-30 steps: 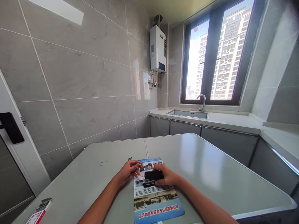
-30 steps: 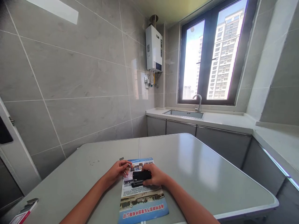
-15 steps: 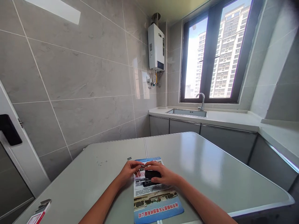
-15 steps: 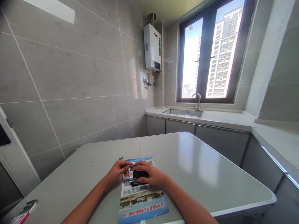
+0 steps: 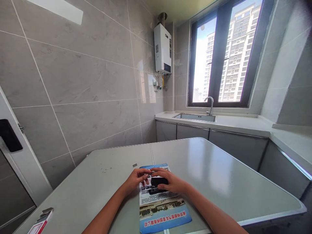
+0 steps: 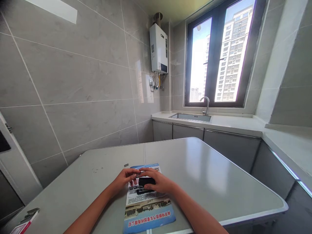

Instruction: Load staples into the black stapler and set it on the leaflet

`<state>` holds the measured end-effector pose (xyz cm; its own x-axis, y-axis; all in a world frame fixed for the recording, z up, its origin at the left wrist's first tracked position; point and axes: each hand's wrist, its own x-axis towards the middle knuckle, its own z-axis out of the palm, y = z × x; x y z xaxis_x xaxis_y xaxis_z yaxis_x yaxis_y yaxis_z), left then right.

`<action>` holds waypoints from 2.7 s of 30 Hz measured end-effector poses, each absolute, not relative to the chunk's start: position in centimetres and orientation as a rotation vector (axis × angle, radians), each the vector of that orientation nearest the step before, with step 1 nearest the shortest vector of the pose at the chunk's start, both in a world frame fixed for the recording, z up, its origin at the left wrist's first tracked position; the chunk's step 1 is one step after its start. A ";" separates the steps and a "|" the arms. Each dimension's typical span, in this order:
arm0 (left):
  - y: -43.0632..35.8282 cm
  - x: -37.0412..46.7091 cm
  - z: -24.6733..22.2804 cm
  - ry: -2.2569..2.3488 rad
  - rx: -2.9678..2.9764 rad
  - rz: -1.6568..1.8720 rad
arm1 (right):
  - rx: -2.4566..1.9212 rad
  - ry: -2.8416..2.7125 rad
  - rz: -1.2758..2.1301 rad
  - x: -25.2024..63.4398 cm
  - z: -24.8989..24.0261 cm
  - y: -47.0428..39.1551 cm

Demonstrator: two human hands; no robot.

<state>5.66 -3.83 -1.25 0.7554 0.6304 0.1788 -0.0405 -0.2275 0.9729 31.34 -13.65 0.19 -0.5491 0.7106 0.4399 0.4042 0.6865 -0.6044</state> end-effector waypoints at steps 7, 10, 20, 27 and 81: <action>-4.1 5.8 -1.0 0.420 1.716 0.672 | -0.903 -2.209 0.531 31.4 0.2 -13.6; -4.4 5.7 -0.7 0.427 1.725 0.668 | -0.918 -2.192 0.519 31.5 0.1 -13.6; -4.5 5.8 -0.3 0.454 1.716 0.725 | -0.906 -2.116 0.566 31.7 -0.1 -13.4; -2.7 5.3 -1.1 0.809 1.916 0.933 | -1.030 -1.901 0.569 32.6 -0.9 -12.1; -0.8 3.7 -1.9 1.049 2.303 1.032 | -2.037 -1.739 0.109 37.0 -3.3 -9.4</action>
<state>3.75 -0.77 -1.86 0.4443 0.7700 0.4579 0.4702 -0.6355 0.6125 37.00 -9.45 -3.28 0.1989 0.9527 0.2299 0.9167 -0.0979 -0.3874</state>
